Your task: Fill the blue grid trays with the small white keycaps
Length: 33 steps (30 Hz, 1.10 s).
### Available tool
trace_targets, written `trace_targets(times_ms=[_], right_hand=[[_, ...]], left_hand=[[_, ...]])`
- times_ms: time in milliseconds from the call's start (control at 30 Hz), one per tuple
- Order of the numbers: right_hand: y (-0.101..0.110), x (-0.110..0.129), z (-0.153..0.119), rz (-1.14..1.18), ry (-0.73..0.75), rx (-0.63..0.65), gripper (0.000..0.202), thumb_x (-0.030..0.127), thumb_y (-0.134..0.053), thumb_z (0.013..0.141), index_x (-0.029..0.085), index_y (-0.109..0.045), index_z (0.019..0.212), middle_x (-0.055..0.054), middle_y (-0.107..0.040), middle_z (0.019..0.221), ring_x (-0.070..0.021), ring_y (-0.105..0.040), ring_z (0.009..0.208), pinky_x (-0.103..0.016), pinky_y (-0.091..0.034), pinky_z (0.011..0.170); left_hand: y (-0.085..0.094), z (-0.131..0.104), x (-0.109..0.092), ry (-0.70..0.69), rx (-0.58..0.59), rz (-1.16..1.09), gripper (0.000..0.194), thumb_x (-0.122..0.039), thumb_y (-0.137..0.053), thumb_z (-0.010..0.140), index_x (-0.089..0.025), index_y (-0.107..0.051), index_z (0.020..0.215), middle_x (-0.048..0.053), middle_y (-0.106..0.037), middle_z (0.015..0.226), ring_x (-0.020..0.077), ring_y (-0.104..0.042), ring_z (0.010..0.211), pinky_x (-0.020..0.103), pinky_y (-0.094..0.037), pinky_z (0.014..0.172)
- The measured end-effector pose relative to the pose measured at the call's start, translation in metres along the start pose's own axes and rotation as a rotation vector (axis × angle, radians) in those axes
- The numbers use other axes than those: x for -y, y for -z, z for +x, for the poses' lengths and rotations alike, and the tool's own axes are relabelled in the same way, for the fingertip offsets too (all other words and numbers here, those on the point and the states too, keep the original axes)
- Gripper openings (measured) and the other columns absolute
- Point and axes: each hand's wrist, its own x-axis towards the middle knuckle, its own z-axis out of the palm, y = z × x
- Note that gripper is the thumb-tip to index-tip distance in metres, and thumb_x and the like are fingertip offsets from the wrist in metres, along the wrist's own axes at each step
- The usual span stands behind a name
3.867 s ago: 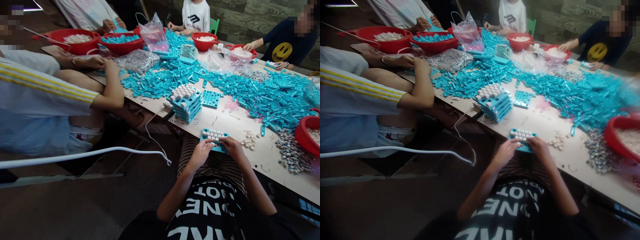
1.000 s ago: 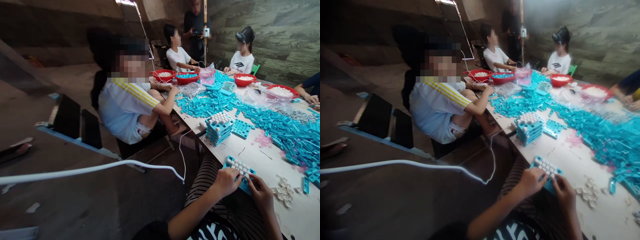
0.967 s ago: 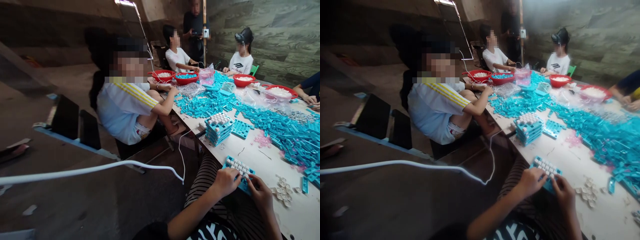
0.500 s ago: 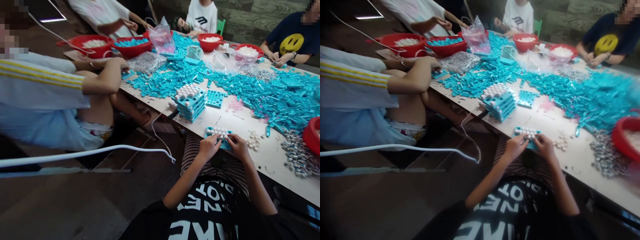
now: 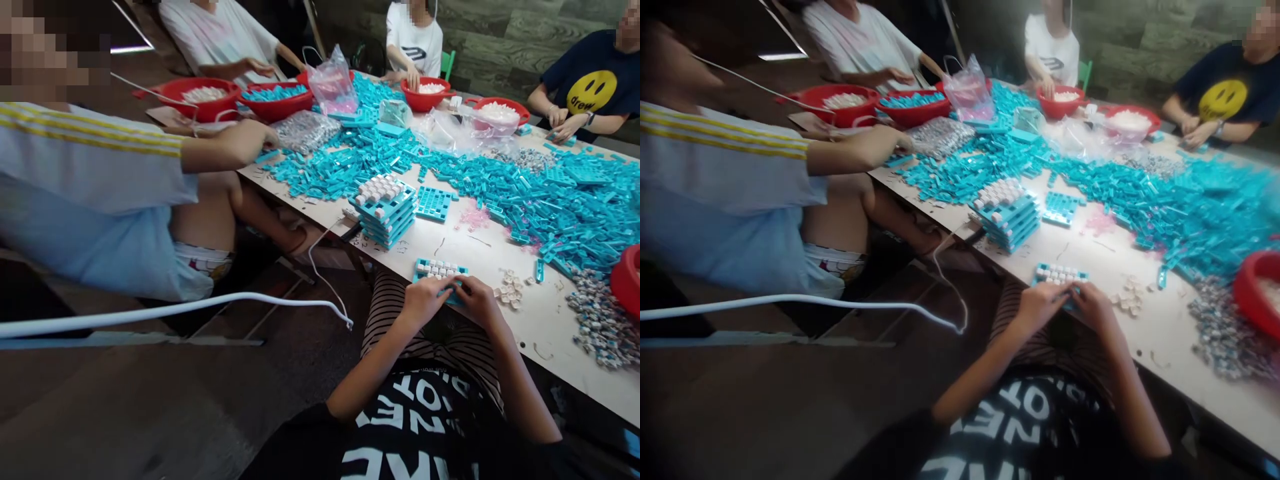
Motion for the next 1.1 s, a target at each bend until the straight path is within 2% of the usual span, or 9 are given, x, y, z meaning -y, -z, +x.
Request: trace_targets(times_ms=[133, 200, 300, 433, 600, 700, 800, 967, 1100], right_hand=[[0.004, -0.004, -0.001, -0.028, 0.125, 0.028, 0.028, 0.03, -0.041, 0.089, 0.018, -0.062, 0.102, -0.01, -0.066, 0.091, -0.0204, -0.063, 0.082, -0.032, -0.05, 0.074], [0.005, -0.01, 0.0, -0.129, 0.206, 0.08, 0.03, 0.024, -0.037, 0.088, 0.019, -0.061, 0.106, -0.01, -0.065, 0.095, -0.02, -0.063, 0.085, -0.031, -0.051, 0.074], [0.008, -0.013, 0.005, -0.26, 0.288, 0.136, 0.036, 0.014, -0.034, 0.085, 0.017, -0.06, 0.109, -0.011, -0.065, 0.094, -0.0195, -0.064, 0.083, -0.029, -0.052, 0.071], [0.016, -0.015, 0.01, -0.381, 0.363, 0.216, 0.039, 0.011, -0.034, 0.082, 0.016, -0.062, 0.109, -0.01, -0.066, 0.084, -0.0193, -0.065, 0.074, -0.025, -0.053, 0.061], [0.01, -0.037, 0.006, -0.335, 0.468, 0.144, 0.039, 0.017, -0.036, 0.085, 0.017, -0.06, 0.116, -0.012, -0.065, 0.107, -0.0208, -0.064, 0.093, -0.027, -0.053, 0.075], [0.003, -0.047, -0.001, -0.297, 0.435, 0.075, 0.04, 0.022, -0.034, 0.087, 0.017, -0.059, 0.118, -0.013, -0.062, 0.114, -0.0217, -0.062, 0.1, -0.031, -0.052, 0.082], [0.0, -0.047, -0.006, -0.31, 0.35, 0.016, 0.04, 0.024, -0.034, 0.087, 0.018, -0.059, 0.117, -0.014, -0.061, 0.116, -0.0235, -0.061, 0.102, -0.035, -0.051, 0.085], [0.003, -0.039, -0.005, -0.344, 0.354, 0.083, 0.041, 0.019, -0.032, 0.085, 0.021, -0.062, 0.114, -0.01, -0.065, 0.11, -0.0218, -0.064, 0.096, -0.03, -0.053, 0.078], [0.001, -0.043, -0.004, -0.398, 0.381, 0.07, 0.039, 0.019, -0.036, 0.081, 0.023, -0.065, 0.107, -0.01, -0.066, 0.108, -0.0239, -0.064, 0.094, -0.031, -0.053, 0.077]], left_hand=[[0.0, 0.002, -0.003, -0.08, -0.03, 0.111, 0.032, -0.036, -0.045, 0.09, -0.03, -0.057, 0.119, 0.001, -0.068, 0.083, 0.015, -0.06, 0.077, 0.022, -0.042, 0.062], [-0.001, 0.004, -0.003, -0.136, -0.022, 0.156, 0.031, -0.036, -0.045, 0.09, -0.028, -0.057, 0.118, 0.001, -0.067, 0.077, 0.0142, -0.06, 0.071, 0.021, -0.041, 0.057], [-0.002, 0.008, -0.004, -0.191, -0.019, 0.226, 0.032, -0.034, -0.044, 0.09, -0.022, -0.055, 0.118, 0.002, -0.066, 0.075, 0.0148, -0.061, 0.068, 0.022, -0.041, 0.053], [-0.003, 0.01, -0.005, -0.235, 0.019, 0.26, 0.034, -0.03, -0.04, 0.092, -0.016, -0.05, 0.122, 0.004, -0.066, 0.076, 0.0163, -0.062, 0.068, 0.025, -0.041, 0.05], [-0.003, 0.01, -0.006, -0.255, 0.026, 0.285, 0.033, -0.027, -0.036, 0.094, -0.014, -0.046, 0.122, 0.004, -0.066, 0.08, 0.0171, -0.062, 0.07, 0.027, -0.041, 0.049], [-0.004, 0.01, -0.004, -0.296, 0.004, 0.305, 0.033, -0.022, -0.037, 0.092, -0.013, -0.043, 0.123, 0.003, -0.065, 0.078, 0.0168, -0.061, 0.068, 0.027, -0.04, 0.047], [-0.006, 0.011, -0.003, -0.323, -0.012, 0.3, 0.034, -0.02, -0.041, 0.09, -0.013, -0.042, 0.124, 0.002, -0.064, 0.075, 0.0158, -0.06, 0.065, 0.027, -0.038, 0.044], [-0.007, 0.012, -0.005, -0.312, -0.013, 0.303, 0.032, -0.016, -0.043, 0.089, -0.01, -0.046, 0.12, 0.003, -0.063, 0.074, 0.0156, -0.06, 0.064, 0.027, -0.038, 0.045], [-0.009, 0.013, -0.006, -0.39, -0.049, 0.308, 0.03, -0.011, -0.046, 0.084, -0.005, -0.051, 0.113, 0.004, -0.061, 0.077, 0.0152, -0.059, 0.06, 0.028, -0.036, 0.04]])
